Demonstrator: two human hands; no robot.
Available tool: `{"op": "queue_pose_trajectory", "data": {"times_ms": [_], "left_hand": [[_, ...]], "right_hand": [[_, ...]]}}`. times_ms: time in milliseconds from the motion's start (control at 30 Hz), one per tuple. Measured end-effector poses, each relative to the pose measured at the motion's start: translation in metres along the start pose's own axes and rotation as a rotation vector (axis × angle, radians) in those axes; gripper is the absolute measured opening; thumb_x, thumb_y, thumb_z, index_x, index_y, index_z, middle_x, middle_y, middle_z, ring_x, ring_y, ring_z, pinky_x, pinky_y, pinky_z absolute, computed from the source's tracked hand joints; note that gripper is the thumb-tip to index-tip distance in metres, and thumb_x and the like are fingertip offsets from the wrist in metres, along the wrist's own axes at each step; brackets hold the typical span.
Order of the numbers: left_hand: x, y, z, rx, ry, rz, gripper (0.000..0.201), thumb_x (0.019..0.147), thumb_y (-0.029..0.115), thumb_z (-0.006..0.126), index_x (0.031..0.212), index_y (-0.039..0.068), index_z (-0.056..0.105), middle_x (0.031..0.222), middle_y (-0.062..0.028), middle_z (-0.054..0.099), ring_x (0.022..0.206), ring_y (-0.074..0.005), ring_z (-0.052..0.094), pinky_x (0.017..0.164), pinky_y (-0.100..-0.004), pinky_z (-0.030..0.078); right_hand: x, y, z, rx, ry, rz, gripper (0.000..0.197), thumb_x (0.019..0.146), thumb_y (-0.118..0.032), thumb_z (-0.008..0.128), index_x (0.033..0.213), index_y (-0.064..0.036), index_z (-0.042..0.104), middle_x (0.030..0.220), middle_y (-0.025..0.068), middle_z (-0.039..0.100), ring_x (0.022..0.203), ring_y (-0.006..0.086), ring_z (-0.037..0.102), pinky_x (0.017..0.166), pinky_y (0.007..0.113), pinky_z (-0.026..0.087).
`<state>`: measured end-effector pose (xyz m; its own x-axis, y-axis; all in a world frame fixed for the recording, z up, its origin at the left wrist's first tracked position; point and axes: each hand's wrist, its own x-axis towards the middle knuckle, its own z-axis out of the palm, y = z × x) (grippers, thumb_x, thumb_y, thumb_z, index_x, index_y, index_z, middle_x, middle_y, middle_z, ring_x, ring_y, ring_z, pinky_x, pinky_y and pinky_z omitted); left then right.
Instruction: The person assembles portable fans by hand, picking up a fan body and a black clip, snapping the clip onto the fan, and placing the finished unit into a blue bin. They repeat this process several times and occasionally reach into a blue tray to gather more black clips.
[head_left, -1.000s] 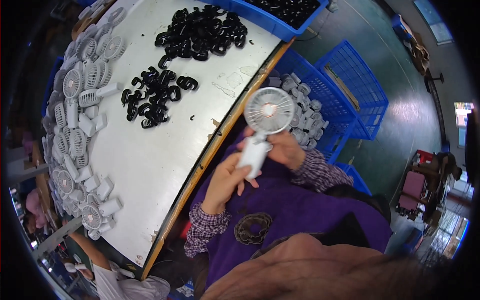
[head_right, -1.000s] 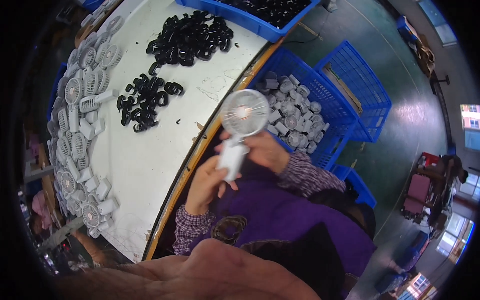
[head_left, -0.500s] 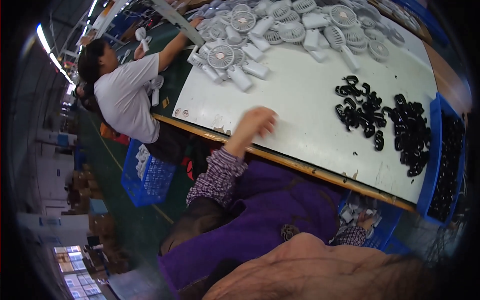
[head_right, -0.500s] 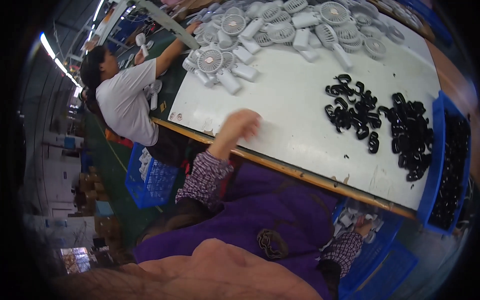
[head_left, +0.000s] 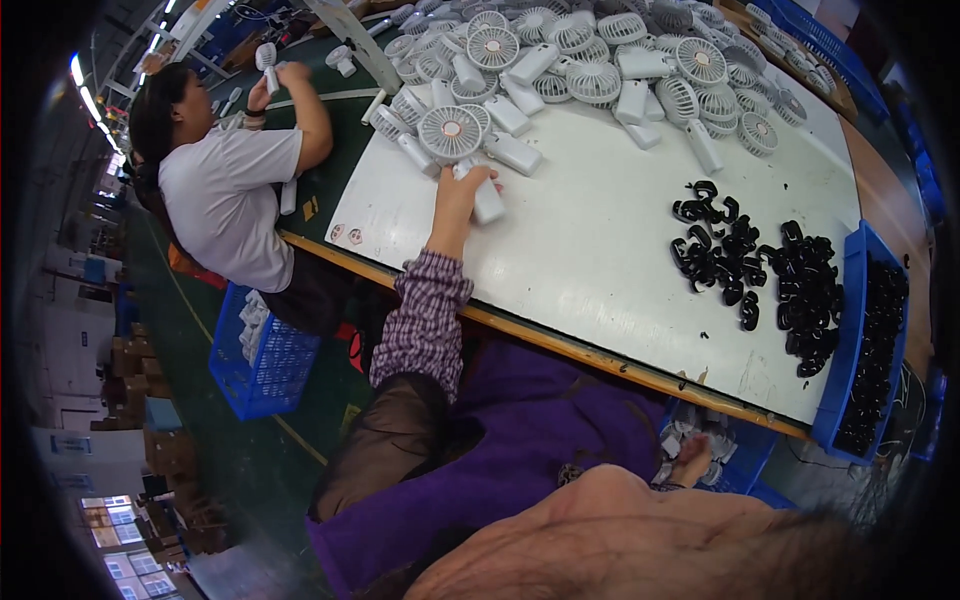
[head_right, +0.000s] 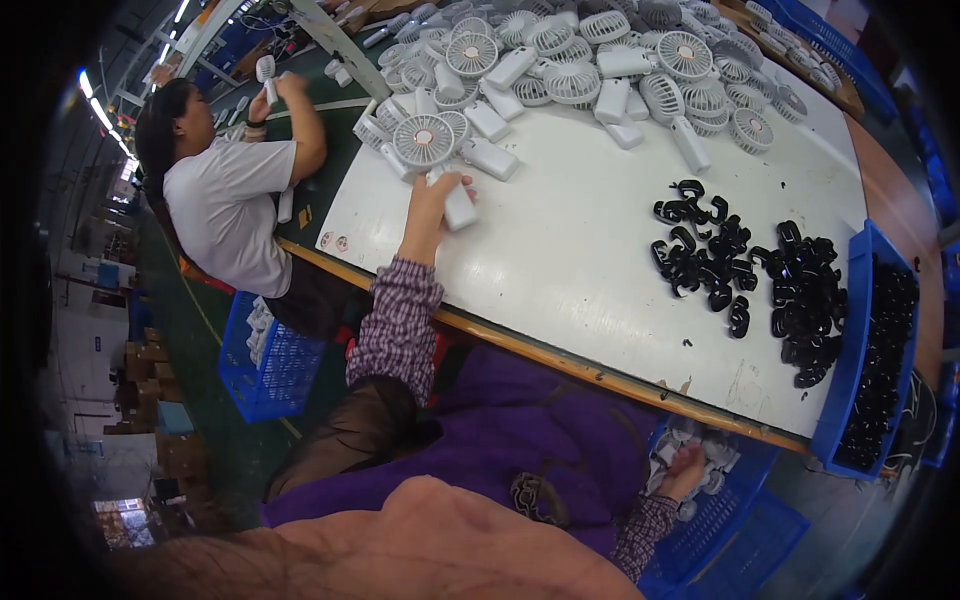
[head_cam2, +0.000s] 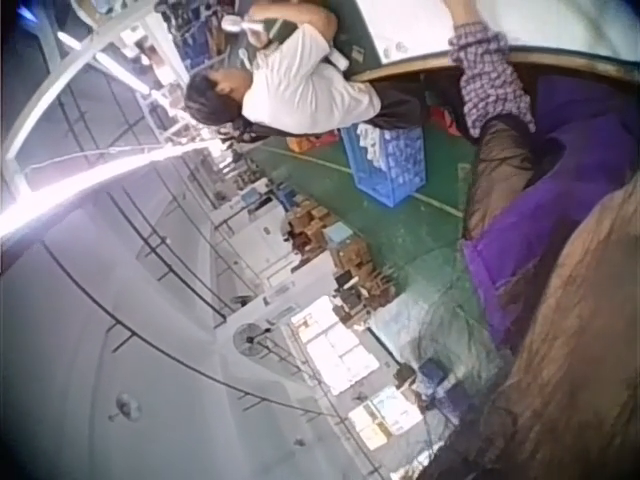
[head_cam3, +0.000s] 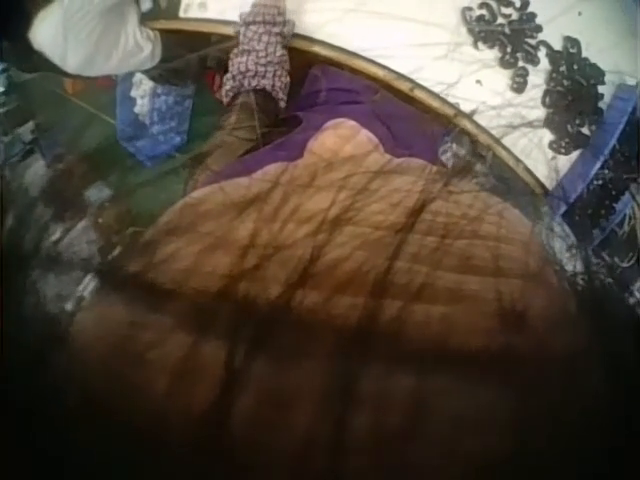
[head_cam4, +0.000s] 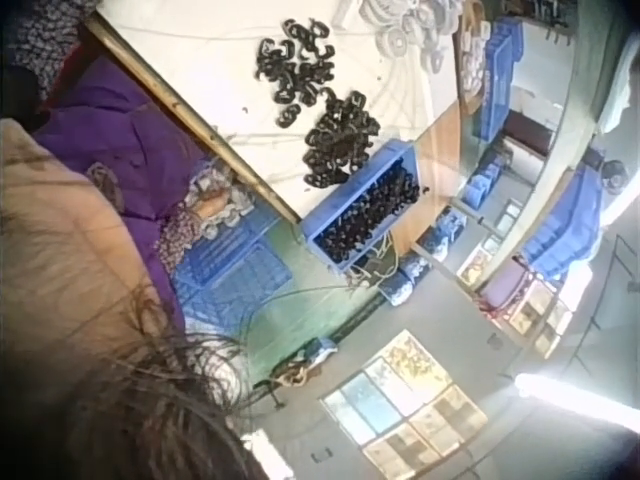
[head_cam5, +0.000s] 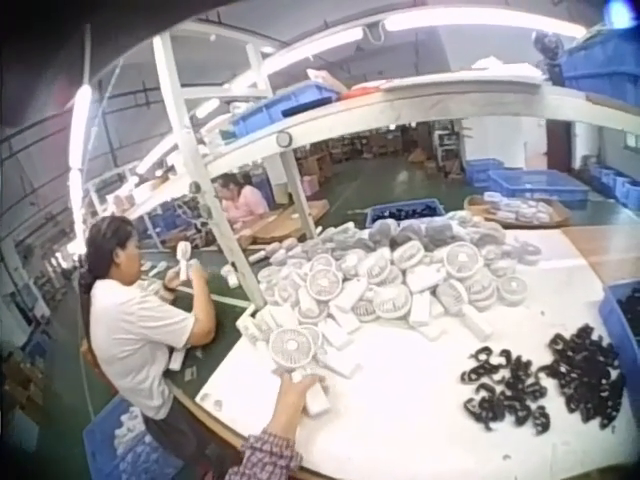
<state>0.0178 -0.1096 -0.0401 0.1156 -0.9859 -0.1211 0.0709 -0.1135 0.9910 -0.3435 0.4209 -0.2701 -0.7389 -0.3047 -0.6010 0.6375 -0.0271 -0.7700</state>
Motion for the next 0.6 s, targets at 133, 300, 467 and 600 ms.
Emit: {"op": "queue_pose_trajectory", "data": {"times_ms": [133, 300, 467, 600], "left_hand": [[-0.055, 0.001, -0.008, -0.181, -0.280, -0.026, 0.050, 0.074, 0.001, 0.061, 0.118, -0.002, 0.037, 0.086, -0.0118, 0.059, 0.065, -0.0176, 0.060, 0.059, -0.0290, 0.050], [-0.130, -0.004, 0.045, 0.460, -0.515, 0.607, 0.055, 0.065, 0.006, 0.067, 0.117, 0.007, 0.048, 0.096, -0.0115, 0.055, 0.086, -0.0250, 0.058, 0.073, -0.0355, 0.048], [-0.184, -0.001, 0.077, 0.807, -0.745, 0.804, 0.061, 0.060, 0.013, 0.076, 0.115, 0.008, 0.051, 0.090, -0.0113, 0.048, 0.087, -0.0285, 0.051, 0.071, -0.0392, 0.044], [-0.191, 0.000, 0.059, 0.602, -0.910, 0.478, 0.070, 0.062, 0.029, 0.082, 0.116, 0.000, 0.049, 0.103, -0.0163, 0.056, 0.094, -0.0295, 0.057, 0.078, -0.0362, 0.047]], "right_hand": [[-0.044, -0.099, 0.066, 0.096, 0.023, -0.301, 0.021, 0.090, -0.023, 0.054, 0.100, -0.0055, 0.061, 0.083, -0.0005, 0.058, 0.072, 0.0077, 0.052, 0.063, 0.020, 0.040], [-0.118, -0.160, 0.218, -0.183, -0.310, -0.478, 0.023, 0.091, -0.015, 0.053, 0.108, 0.0007, 0.056, 0.087, 0.0077, 0.060, 0.071, 0.0123, 0.058, 0.064, 0.025, 0.049], [-0.149, -0.123, 0.331, -0.237, -0.752, -0.435, 0.051, 0.086, -0.016, 0.056, 0.133, -0.0036, 0.041, 0.120, 0.0113, 0.051, 0.103, 0.0144, 0.053, 0.088, 0.026, 0.044], [-0.177, -0.136, 0.336, -0.380, -0.818, -0.433, 0.044, 0.082, -0.009, 0.062, 0.124, -0.0015, 0.050, 0.107, 0.0055, 0.059, 0.099, 0.0114, 0.055, 0.086, 0.025, 0.044]]}}
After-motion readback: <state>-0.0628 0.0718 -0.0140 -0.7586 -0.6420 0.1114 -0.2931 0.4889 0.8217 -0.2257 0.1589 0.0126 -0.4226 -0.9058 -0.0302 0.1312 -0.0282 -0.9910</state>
